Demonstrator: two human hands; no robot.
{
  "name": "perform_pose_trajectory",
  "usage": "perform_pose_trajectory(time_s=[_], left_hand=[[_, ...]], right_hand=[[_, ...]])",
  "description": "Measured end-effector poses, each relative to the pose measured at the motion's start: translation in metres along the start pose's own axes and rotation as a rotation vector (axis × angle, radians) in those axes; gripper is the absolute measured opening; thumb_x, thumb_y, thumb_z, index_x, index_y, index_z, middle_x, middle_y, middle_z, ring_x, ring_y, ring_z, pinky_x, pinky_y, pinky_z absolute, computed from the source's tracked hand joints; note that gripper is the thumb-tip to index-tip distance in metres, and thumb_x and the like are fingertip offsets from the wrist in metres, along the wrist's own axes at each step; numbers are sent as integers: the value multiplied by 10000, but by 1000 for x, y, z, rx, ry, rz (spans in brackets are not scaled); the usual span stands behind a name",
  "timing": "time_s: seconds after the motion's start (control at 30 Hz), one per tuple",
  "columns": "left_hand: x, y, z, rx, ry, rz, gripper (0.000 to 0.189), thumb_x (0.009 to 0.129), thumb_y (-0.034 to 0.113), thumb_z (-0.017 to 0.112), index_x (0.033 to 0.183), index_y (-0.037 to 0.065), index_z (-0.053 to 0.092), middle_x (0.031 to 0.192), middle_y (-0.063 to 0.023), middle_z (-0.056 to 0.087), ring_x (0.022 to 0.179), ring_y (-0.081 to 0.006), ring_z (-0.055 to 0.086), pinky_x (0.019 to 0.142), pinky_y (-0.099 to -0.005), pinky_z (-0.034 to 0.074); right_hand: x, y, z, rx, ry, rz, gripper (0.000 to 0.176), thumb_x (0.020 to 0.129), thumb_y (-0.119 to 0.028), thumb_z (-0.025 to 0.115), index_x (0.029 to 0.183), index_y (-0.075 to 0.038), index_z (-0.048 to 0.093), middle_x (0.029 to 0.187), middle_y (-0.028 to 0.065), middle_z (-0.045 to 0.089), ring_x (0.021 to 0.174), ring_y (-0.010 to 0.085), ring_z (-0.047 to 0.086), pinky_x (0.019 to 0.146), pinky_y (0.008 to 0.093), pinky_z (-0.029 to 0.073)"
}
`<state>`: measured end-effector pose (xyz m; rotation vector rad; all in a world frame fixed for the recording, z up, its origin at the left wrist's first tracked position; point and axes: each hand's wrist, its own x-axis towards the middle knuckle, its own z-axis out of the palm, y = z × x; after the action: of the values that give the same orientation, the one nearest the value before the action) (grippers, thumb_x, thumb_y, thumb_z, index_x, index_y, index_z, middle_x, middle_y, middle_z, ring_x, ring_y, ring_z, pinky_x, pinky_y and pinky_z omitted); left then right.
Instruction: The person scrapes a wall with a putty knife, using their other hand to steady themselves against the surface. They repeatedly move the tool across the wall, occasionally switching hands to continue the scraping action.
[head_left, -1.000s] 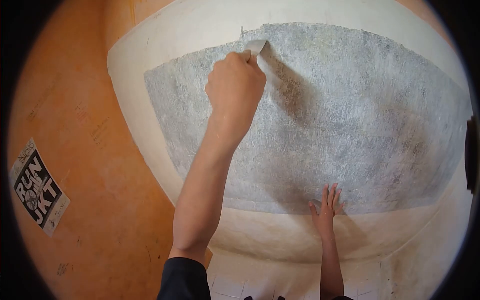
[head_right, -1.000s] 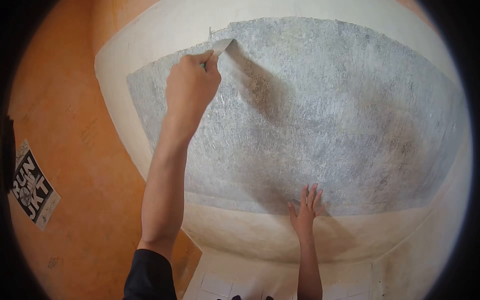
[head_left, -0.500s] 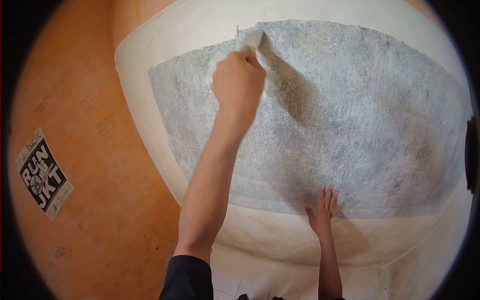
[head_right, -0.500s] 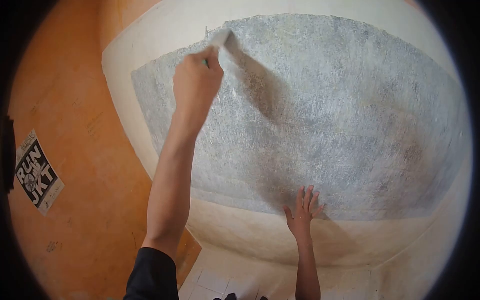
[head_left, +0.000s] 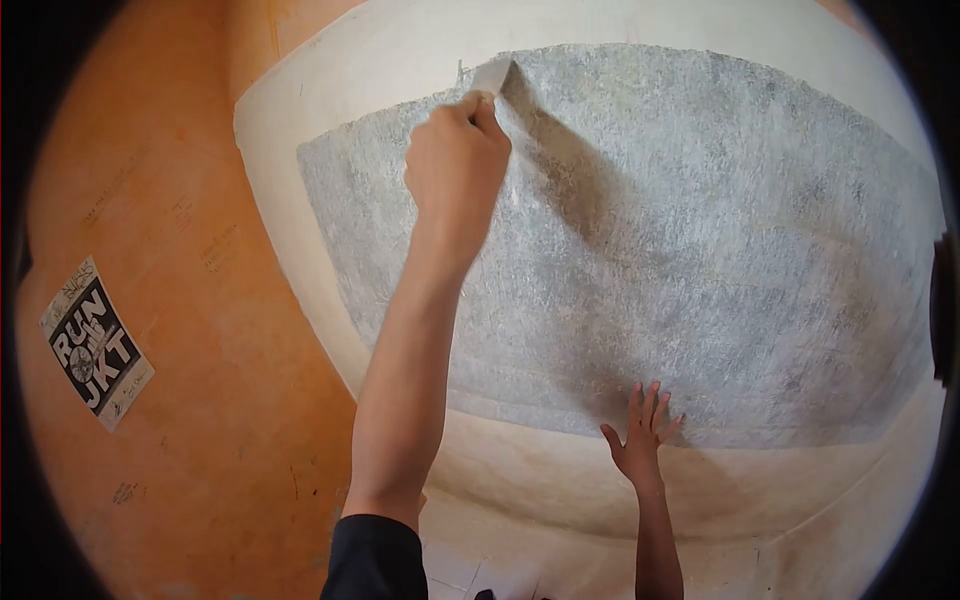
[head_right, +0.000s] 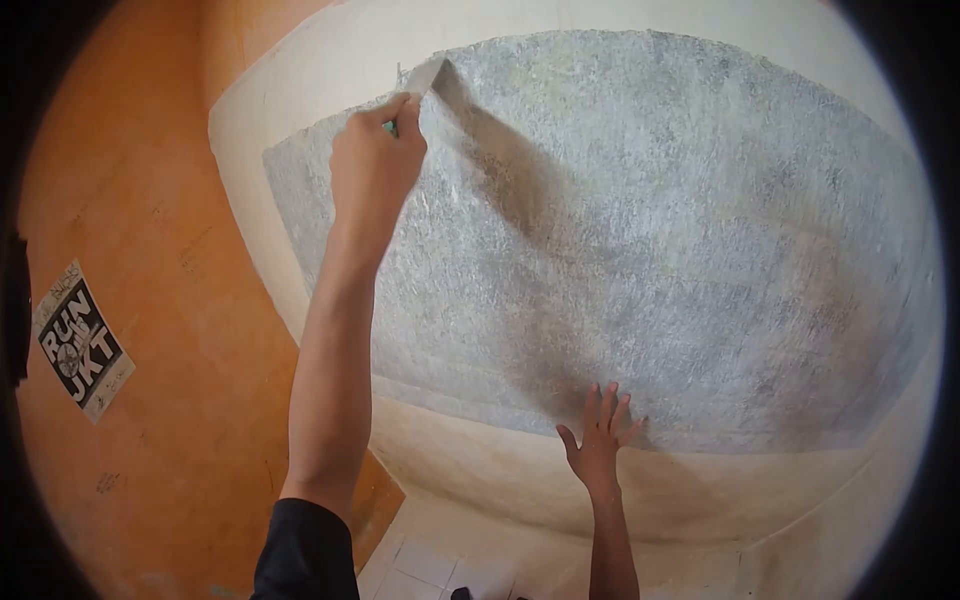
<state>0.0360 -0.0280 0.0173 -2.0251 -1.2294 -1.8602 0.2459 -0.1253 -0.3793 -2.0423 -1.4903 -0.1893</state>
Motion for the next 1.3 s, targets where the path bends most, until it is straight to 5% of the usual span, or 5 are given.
perform_pose_trajectory(time_s=[0.2, 0.93, 1.03, 1.1, 1.3], left_hand=[[-1, 14, -7, 60, -49, -118, 327, 965, 288, 561, 1115, 64, 747, 926, -236, 726, 833, -393, 706, 791, -430, 553], [4, -8, -10, -16, -41, -148, 314, 962, 307, 583, 1153, 117, 745, 894, -251, 717, 839, -415, 699, 787, -453, 552], [5, -17, -9, 2, 14, -56, 309, 962, 299, 582, 1151, 118, 747, 876, -246, 718, 823, -416, 700, 778, -453, 553], [0, -23, -6, 56, 89, 79, 257, 979, 248, 566, 1022, 105, 774, 750, -203, 706, 716, -397, 701, 664, -454, 556], [10, -20, -13, 70, 4, 9, 265, 974, 273, 577, 1098, 136, 768, 741, -199, 706, 706, -392, 701, 662, -459, 553]], right_hand=[[-1, 3, 5, -8, 36, -20, 875, 953, -476, 600, 1607, -121, 141, 1670, 191, 20, 1517, 465, -22, 1092, 751, -81], [-5, -9, 17, 38, 94, 36, 868, 943, -411, 632, 1598, -87, 165, 1665, 212, -6, 1513, 473, -65, 1092, 745, -89], [-5, -9, 18, 42, 125, 20, 866, 943, -413, 630, 1596, -82, 167, 1665, 213, -2, 1513, 473, -62, 1092, 746, -89], [-4, -5, 14, 28, 97, 19, 862, 945, -421, 624, 1595, -80, 171, 1665, 215, -1, 1513, 472, -59, 1090, 748, -89], [-7, -11, 20, 44, 98, 40, 857, 947, -446, 614, 1592, -78, 186, 1664, 217, 7, 1514, 471, -56, 1083, 756, -92]])
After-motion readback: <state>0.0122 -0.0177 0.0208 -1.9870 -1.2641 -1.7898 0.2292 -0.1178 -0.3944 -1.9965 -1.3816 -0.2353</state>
